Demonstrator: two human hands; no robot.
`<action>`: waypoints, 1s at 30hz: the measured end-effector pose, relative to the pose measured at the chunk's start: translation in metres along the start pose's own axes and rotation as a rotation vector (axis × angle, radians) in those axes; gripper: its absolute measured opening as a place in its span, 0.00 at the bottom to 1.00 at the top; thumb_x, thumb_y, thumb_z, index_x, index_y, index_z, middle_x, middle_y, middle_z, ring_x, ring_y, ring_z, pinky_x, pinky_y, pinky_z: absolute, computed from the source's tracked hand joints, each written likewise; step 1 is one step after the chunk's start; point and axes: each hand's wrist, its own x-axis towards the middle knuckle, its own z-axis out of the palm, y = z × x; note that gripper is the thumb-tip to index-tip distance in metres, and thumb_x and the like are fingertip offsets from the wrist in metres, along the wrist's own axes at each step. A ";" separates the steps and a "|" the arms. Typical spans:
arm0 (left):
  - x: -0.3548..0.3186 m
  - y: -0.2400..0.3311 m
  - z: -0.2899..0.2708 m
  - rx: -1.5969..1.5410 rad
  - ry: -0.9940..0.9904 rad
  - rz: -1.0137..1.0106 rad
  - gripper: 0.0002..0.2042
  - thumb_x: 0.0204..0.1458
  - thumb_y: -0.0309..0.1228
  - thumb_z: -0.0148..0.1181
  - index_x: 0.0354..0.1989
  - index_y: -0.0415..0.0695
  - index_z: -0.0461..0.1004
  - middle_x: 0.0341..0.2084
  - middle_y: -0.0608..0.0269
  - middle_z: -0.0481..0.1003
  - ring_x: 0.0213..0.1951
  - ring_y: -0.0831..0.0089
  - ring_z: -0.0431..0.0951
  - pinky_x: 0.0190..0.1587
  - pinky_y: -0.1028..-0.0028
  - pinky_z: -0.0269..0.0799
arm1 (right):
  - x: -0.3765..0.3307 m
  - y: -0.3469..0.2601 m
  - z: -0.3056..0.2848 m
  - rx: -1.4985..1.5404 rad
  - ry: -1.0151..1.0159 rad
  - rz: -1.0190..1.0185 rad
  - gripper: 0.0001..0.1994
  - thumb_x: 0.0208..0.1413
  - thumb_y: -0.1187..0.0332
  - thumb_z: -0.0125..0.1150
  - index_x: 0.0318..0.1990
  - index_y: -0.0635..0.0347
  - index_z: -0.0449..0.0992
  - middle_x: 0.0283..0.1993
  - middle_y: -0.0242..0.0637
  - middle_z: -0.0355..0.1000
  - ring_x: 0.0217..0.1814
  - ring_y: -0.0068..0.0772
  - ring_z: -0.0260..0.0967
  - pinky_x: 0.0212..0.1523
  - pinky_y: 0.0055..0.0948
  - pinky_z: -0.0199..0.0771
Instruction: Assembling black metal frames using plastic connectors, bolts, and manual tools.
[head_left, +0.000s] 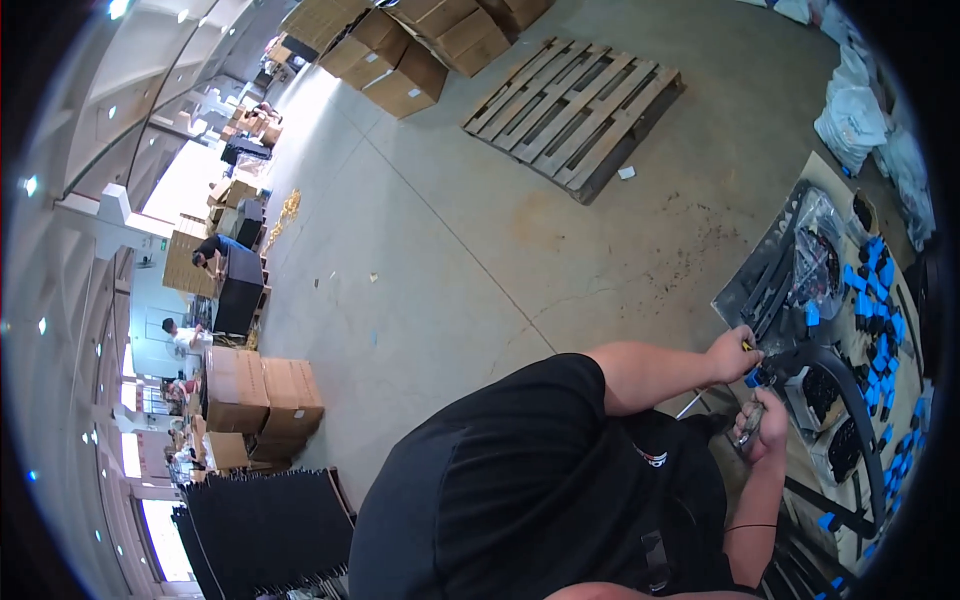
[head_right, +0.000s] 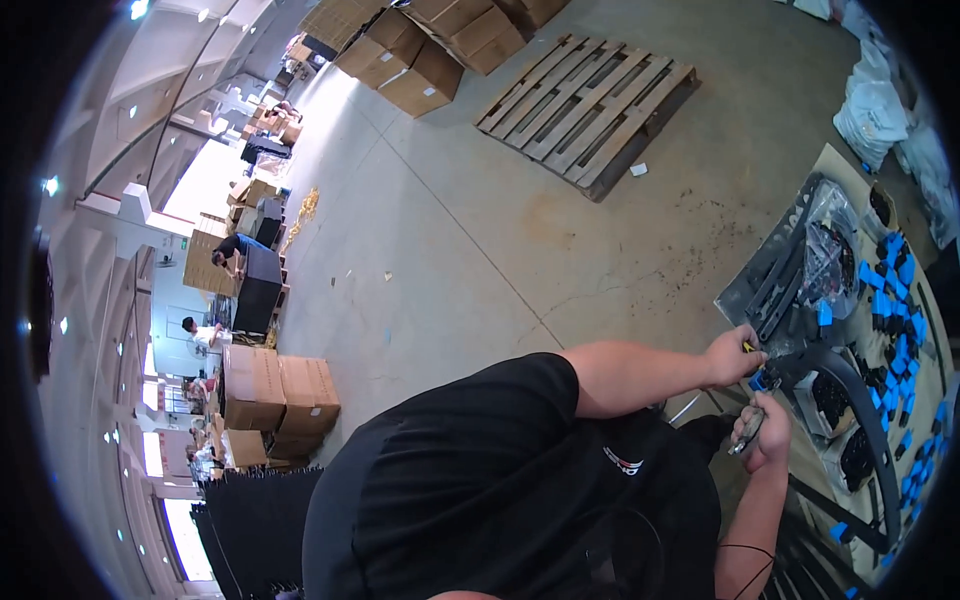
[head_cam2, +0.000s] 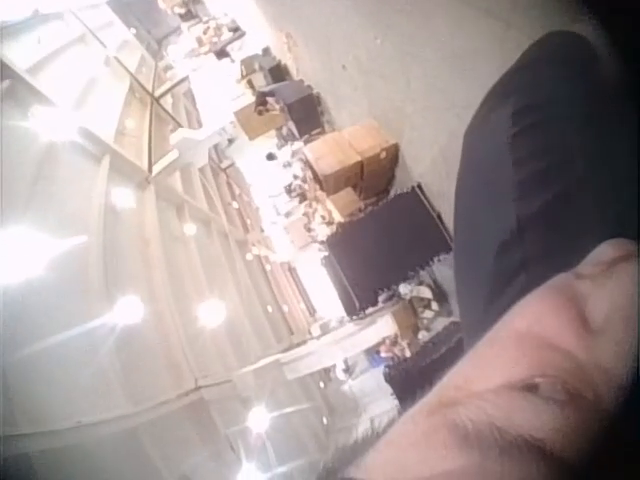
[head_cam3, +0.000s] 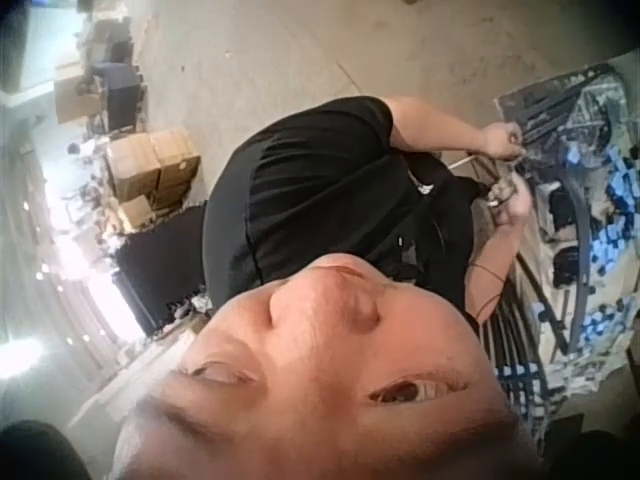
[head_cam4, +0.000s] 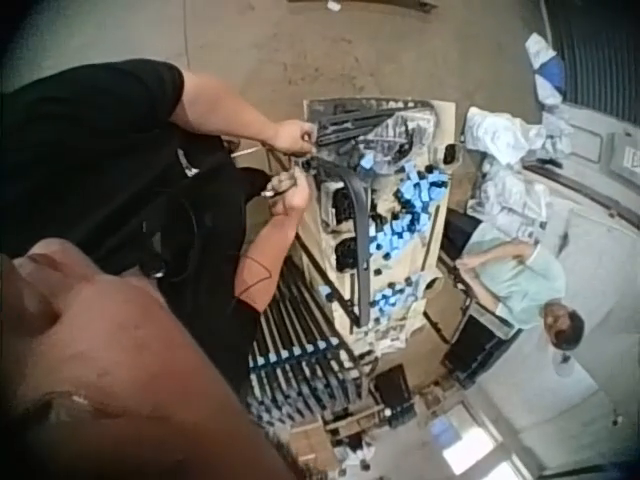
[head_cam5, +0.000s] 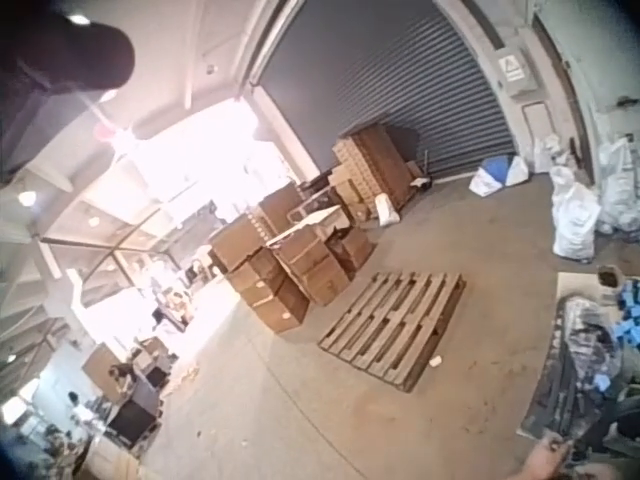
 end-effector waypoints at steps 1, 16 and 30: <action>0.003 -0.006 0.000 0.021 0.037 0.043 0.13 0.55 0.34 0.68 0.39 0.43 0.70 0.23 0.59 0.77 0.24 0.71 0.76 0.26 0.66 0.73 | -0.003 -0.002 0.007 -0.048 0.012 -0.058 0.05 0.60 0.69 0.56 0.40 0.60 0.69 0.27 0.39 0.70 0.27 0.38 0.76 0.23 0.38 0.73; 0.003 0.009 -0.003 0.035 0.008 0.007 0.13 0.55 0.36 0.69 0.38 0.43 0.72 0.27 0.59 0.77 0.29 0.72 0.76 0.31 0.67 0.75 | 0.000 0.006 0.035 -0.725 0.315 -0.124 0.08 0.64 0.70 0.52 0.47 0.62 0.68 0.34 0.50 0.76 0.31 0.50 0.79 0.21 0.46 0.76; 0.000 0.014 -0.003 0.044 0.013 0.018 0.13 0.55 0.39 0.69 0.35 0.43 0.74 0.26 0.64 0.75 0.31 0.75 0.72 0.35 0.71 0.73 | -0.022 -0.012 0.027 -0.380 0.033 -0.003 0.13 0.63 0.70 0.53 0.51 0.68 0.67 0.32 0.50 0.76 0.28 0.49 0.78 0.25 0.47 0.77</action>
